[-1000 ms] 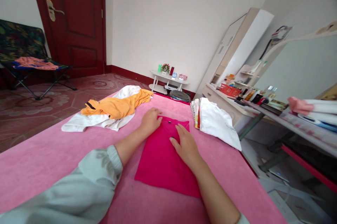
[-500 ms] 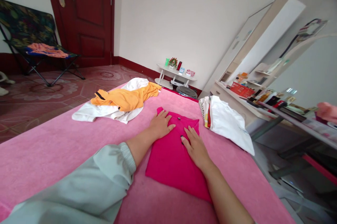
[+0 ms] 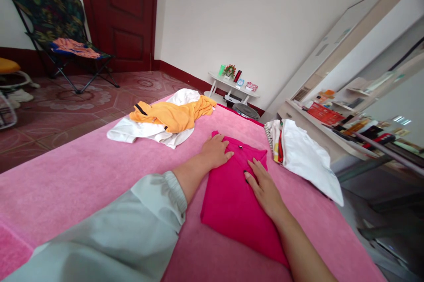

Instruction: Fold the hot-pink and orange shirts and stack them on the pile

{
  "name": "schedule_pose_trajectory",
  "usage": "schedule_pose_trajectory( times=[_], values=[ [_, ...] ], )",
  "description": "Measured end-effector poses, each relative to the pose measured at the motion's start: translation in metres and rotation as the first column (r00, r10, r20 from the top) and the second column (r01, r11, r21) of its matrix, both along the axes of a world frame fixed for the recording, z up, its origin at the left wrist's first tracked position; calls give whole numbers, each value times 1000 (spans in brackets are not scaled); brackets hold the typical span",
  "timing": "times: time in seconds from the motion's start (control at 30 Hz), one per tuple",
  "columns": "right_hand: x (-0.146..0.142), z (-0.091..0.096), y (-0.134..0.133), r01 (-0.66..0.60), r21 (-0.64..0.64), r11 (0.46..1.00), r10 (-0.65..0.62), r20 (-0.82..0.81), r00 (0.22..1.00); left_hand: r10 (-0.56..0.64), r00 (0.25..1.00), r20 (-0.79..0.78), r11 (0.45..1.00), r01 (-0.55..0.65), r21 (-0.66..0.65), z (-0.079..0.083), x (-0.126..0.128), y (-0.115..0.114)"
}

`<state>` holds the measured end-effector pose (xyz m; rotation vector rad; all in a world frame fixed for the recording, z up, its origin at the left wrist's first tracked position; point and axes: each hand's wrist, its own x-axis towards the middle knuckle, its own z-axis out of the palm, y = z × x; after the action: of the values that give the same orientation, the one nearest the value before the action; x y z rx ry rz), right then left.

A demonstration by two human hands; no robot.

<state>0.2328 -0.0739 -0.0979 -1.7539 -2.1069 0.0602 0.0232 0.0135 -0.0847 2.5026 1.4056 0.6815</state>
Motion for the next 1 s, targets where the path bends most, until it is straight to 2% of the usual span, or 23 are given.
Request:
schedule_pose_trajectory(
  times=[0.13,0.27,0.33,0.43,0.53,0.63,0.7,0.77,0.83,0.87,0.9,1.0],
  values=[
    [0,0,1,15,-20,1000,-15,-12,1000,-33,999,-10,999,32,-12,1,-3,4],
    [-2,1,1,18,-15,1000,-19,-61,998,-113,993,24,993,114,-20,2,-9,11],
    [-3,2,0,39,-3,999,-39,-97,995,-107,993,56,994,109,-25,4,-12,12],
    [-3,9,-2,148,49,988,-145,-67,987,92,992,84,996,-91,-14,13,-12,9],
    [-3,25,-6,335,76,939,-341,99,935,325,944,64,944,-319,-84,28,-12,3],
    [-4,45,-10,490,-60,869,-463,248,851,399,916,30,900,-385,-205,42,-18,2],
    [-2,54,-11,536,-182,825,-468,312,827,361,932,25,898,-341,-277,49,-24,5],
    [2,60,-12,558,-258,789,-463,349,815,239,971,25,870,-203,-449,52,-31,9],
    [9,61,-11,569,-291,769,-462,361,810,112,993,45,760,-56,-648,54,-36,13],
    [13,60,-10,567,-301,767,-460,359,812,83,995,61,706,-15,-709,54,-36,14],
    [16,58,-9,562,-306,768,-456,354,816,85,993,77,679,-1,-734,54,-36,15],
    [25,52,-6,519,-296,802,-440,297,848,168,975,143,705,-18,-709,53,-33,14]
  ],
)
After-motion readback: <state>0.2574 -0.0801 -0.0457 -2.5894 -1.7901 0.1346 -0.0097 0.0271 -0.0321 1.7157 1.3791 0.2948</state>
